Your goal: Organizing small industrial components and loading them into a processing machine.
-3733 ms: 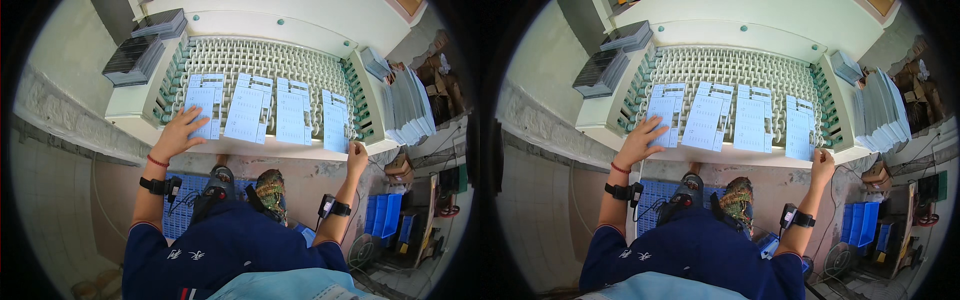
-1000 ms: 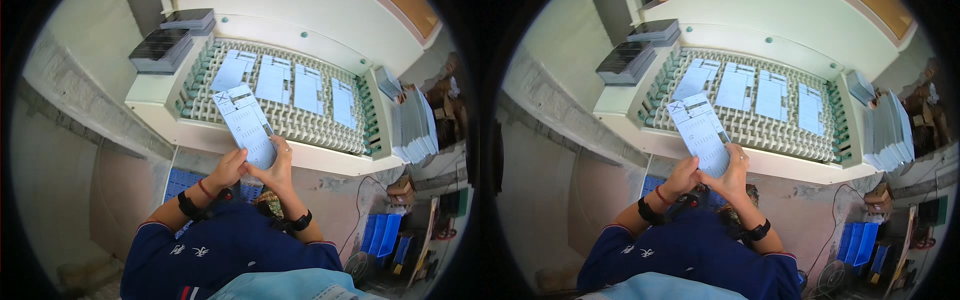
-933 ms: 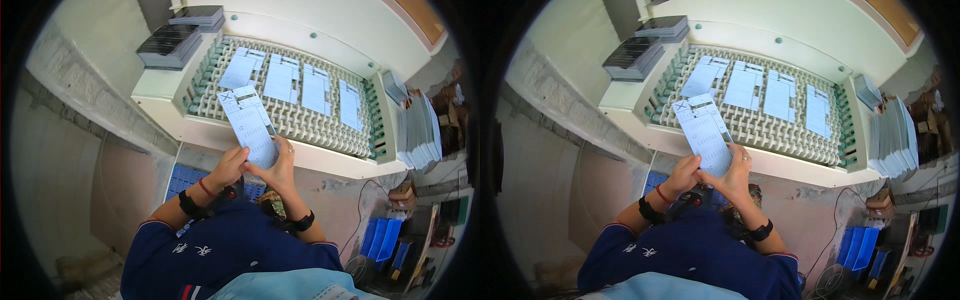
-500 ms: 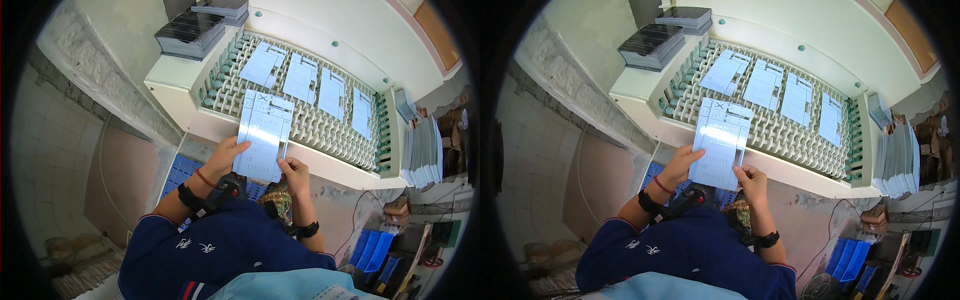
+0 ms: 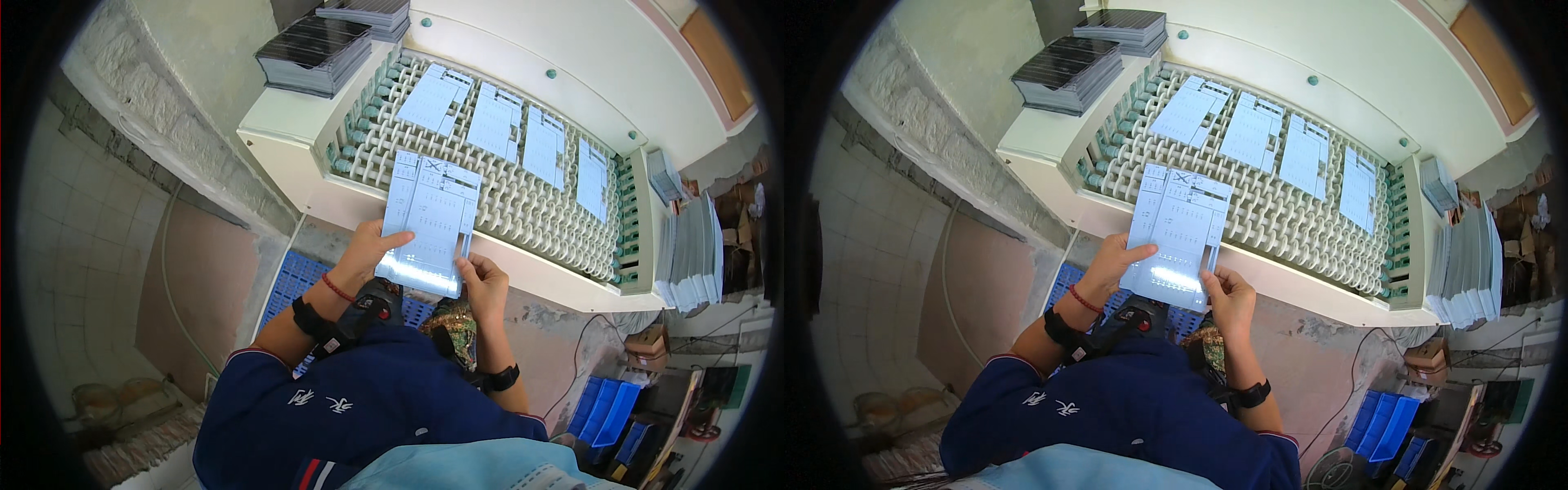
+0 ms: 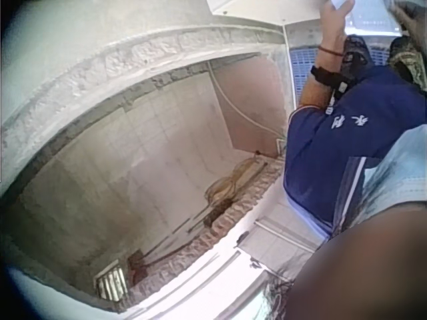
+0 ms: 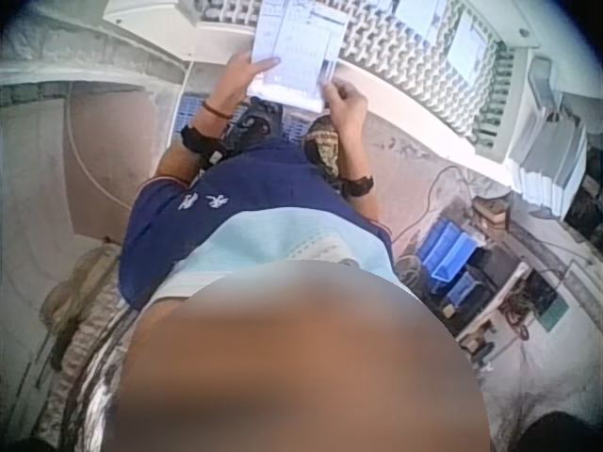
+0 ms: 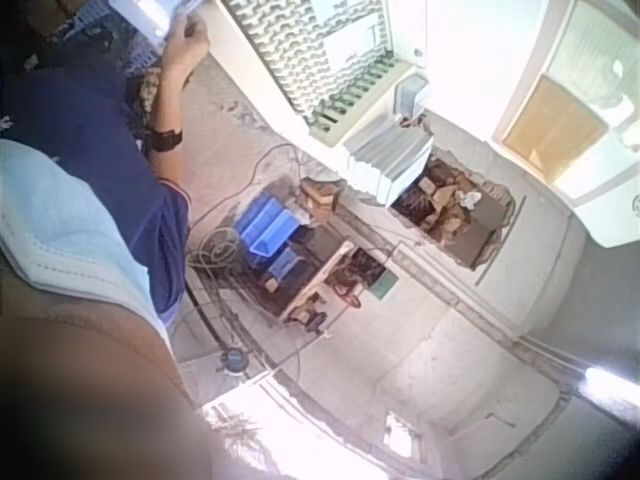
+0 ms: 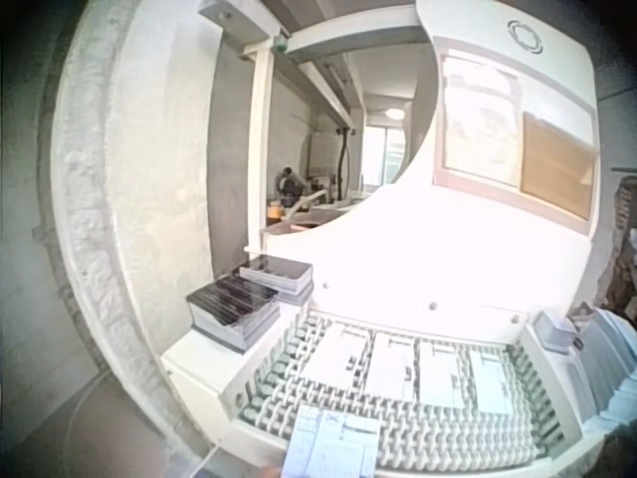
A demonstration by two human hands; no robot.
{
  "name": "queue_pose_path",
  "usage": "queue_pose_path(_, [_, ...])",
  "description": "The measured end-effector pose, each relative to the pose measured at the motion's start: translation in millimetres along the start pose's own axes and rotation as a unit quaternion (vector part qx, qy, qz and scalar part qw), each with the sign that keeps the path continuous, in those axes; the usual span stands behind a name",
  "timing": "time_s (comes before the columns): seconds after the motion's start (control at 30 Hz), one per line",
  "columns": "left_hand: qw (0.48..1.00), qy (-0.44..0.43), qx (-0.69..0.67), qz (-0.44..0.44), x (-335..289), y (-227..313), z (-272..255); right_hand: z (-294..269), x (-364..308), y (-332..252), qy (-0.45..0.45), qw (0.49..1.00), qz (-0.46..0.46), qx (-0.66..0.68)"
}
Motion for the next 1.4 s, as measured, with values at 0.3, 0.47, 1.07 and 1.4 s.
queue_pose_path(0.3, [0.998, -0.009, 0.057, 0.014, 9.3, 16.6, 1.2, -5.0, 21.7, 26.2, -0.046, 0.985, 0.051, 0.157])
queue_pose_path(0.47, [0.968, -0.016, 0.2, 0.152, 39.2, 73.8, -12.6, -43.7, 41.9, 5.0, 0.004, 0.987, 0.003, 0.164])
queue_pose_path(1.07, [0.539, -0.015, 0.731, 0.417, 18.1, 103.8, 40.7, -155.3, 61.6, -17.6, 0.124, 0.988, -0.057, 0.075])
queue_pose_path(1.4, [0.528, -0.247, 0.663, 0.47, -0.2, 46.1, 131.5, -206.7, 65.6, -42.6, 0.289, 0.933, -0.104, -0.185])
Point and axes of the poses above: each hand's wrist, its own x-axis towards the middle knuckle, its own z-axis out of the palm, y = z × x, the point moved 10 cm from there along x, towards the middle knuckle, and after that the axes turned 9 degrees about z, right-handed, at the moved point
